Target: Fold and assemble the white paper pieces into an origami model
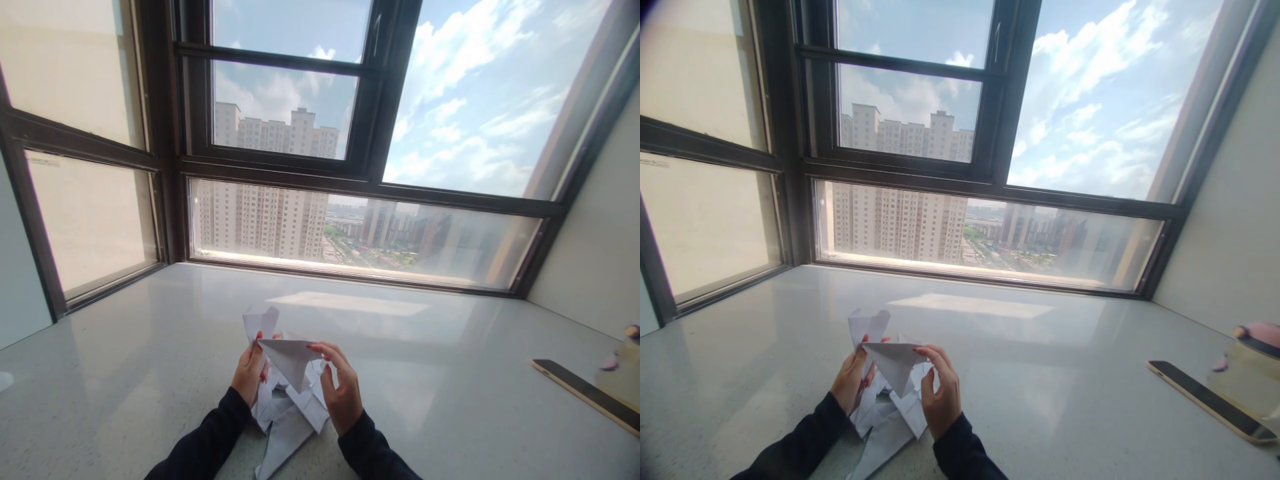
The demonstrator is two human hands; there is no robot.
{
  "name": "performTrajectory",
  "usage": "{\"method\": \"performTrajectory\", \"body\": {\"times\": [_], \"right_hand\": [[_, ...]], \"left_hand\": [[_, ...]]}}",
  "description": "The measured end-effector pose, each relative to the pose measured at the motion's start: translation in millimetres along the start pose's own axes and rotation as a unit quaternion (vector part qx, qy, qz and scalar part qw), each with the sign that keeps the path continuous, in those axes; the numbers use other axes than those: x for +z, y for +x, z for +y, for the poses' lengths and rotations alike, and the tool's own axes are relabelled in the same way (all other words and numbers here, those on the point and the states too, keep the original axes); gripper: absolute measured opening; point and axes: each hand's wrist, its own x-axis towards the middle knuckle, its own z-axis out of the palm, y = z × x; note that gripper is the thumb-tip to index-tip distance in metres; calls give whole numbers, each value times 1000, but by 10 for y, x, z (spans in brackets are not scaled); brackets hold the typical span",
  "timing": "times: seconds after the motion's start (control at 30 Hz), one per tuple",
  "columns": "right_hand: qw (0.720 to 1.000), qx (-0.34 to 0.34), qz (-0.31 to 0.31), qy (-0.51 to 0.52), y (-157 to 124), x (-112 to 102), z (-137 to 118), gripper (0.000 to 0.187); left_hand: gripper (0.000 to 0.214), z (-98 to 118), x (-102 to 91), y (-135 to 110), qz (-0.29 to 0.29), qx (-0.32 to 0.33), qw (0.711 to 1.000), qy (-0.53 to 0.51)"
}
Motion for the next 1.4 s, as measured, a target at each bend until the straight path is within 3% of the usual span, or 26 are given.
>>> {"method": "performTrajectory", "body": {"times": [0.2,0.37,0.47,0.6,0.8,0.97,1.1,1.23,1.4], "right_hand": [[999,30,14,-17,19,12,81,36],[999,28,10,-14,27,5,76,33],[999,33,16,-3,12,36,70,32],[993,109,32,22,-19,120,103,50],[979,168,-9,113,14,124,117,26],[957,207,33,199,36,73,122,23],[970,170,65,162,31,36,128,21],[991,96,2,89,23,5,76,16],[996,17,-76,-31,-2,22,9,12]], "left_hand": [[53,30,8,-2,2,3,1000,25],[41,18,8,11,-22,23,993,112],[39,77,6,0,-2,44,992,119],[35,192,59,-78,16,76,992,99],[40,133,182,-208,-109,9,991,77],[46,21,162,-156,-134,-21,988,73],[54,-14,126,-110,-160,-78,983,36],[63,2,98,-117,-169,-103,979,39],[62,42,65,-131,-178,-117,976,51]]}}
